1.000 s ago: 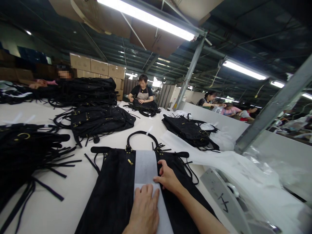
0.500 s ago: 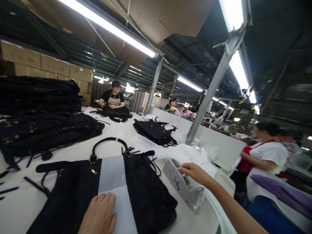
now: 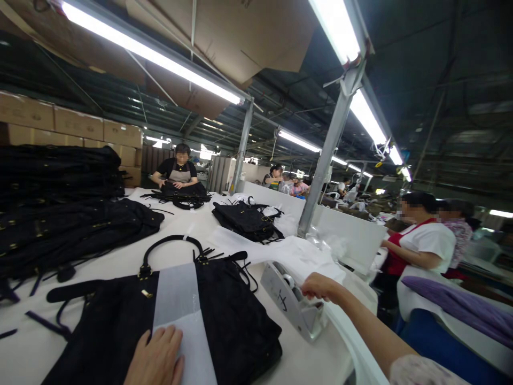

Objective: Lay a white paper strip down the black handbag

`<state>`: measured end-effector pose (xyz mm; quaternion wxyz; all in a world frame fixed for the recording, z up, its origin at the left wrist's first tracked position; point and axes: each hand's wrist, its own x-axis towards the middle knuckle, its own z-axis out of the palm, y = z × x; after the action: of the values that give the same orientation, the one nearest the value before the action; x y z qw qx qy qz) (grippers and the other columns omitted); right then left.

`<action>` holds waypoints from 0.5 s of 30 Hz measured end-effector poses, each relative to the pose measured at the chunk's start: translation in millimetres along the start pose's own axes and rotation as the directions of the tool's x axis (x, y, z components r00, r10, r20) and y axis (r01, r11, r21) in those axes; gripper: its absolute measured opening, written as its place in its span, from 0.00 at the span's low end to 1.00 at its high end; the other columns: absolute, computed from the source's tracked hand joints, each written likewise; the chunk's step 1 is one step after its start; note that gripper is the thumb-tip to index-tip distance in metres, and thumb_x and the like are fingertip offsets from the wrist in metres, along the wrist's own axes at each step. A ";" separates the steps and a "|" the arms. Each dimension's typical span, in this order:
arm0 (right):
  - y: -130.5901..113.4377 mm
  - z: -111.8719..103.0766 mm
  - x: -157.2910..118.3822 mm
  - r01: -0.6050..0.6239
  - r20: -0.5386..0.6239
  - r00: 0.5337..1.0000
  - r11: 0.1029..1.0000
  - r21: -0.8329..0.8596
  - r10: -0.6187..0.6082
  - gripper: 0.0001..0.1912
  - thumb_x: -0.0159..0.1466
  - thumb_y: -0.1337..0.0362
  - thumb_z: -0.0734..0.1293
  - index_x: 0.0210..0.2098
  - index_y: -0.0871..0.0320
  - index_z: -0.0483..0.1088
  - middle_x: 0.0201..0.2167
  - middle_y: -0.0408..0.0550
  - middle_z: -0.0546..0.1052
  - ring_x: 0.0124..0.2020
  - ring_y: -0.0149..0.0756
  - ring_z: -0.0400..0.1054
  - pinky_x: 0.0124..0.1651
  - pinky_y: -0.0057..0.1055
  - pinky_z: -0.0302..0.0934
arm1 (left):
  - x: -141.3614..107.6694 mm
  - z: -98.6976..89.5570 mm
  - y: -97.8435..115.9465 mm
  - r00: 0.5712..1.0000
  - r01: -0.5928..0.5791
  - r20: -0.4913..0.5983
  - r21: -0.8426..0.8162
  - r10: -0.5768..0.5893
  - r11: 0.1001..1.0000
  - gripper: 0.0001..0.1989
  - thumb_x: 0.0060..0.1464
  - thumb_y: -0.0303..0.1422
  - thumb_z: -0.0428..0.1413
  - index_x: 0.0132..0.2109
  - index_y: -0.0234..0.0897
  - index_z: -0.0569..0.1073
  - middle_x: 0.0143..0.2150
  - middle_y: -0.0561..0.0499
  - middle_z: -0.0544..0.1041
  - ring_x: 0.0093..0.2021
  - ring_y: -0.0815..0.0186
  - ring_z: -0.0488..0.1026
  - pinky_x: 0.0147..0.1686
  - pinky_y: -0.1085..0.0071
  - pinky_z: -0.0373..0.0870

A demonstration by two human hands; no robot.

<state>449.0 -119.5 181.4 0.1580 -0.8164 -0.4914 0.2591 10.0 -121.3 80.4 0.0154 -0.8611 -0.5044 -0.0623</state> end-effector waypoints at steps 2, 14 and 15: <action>2.2 -11.3 -7.4 0.011 -0.011 1.000 1.000 0.010 -0.010 0.11 0.51 0.67 0.66 0.14 0.59 0.66 0.13 0.39 0.65 0.16 0.26 0.48 0.22 0.27 0.42 | -0.4 -1.0 1.1 1.000 0.012 0.014 -0.008 -0.012 1.000 0.24 0.61 0.31 0.44 0.61 0.33 0.70 0.61 0.39 0.71 0.62 0.50 0.66 0.63 0.45 0.54; 80.2 39.2 -73.3 -0.058 0.038 0.998 0.996 0.072 0.055 0.08 0.39 0.61 0.64 0.08 0.55 0.62 0.11 0.44 0.58 0.17 0.29 0.47 0.23 0.31 0.36 | -6.4 -26.1 11.9 0.997 0.019 0.080 0.008 -0.019 1.000 0.23 0.61 0.31 0.44 0.60 0.32 0.72 0.62 0.39 0.70 0.63 0.50 0.64 0.66 0.43 0.49; 77.1 45.6 -77.2 -0.058 0.102 0.994 0.992 0.110 0.047 0.08 0.40 0.60 0.65 0.09 0.55 0.64 0.11 0.44 0.59 0.15 0.28 0.46 0.22 0.31 0.35 | -8.2 -24.1 12.3 0.996 0.022 0.086 -0.004 -0.021 1.000 0.23 0.61 0.30 0.44 0.60 0.31 0.71 0.63 0.39 0.69 0.64 0.50 0.64 0.67 0.44 0.48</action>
<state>448.7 -223.6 125.3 0.1722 -0.8049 -0.4616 0.3309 14.6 -136.6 103.7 -0.0093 -0.8576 -0.5135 -0.0265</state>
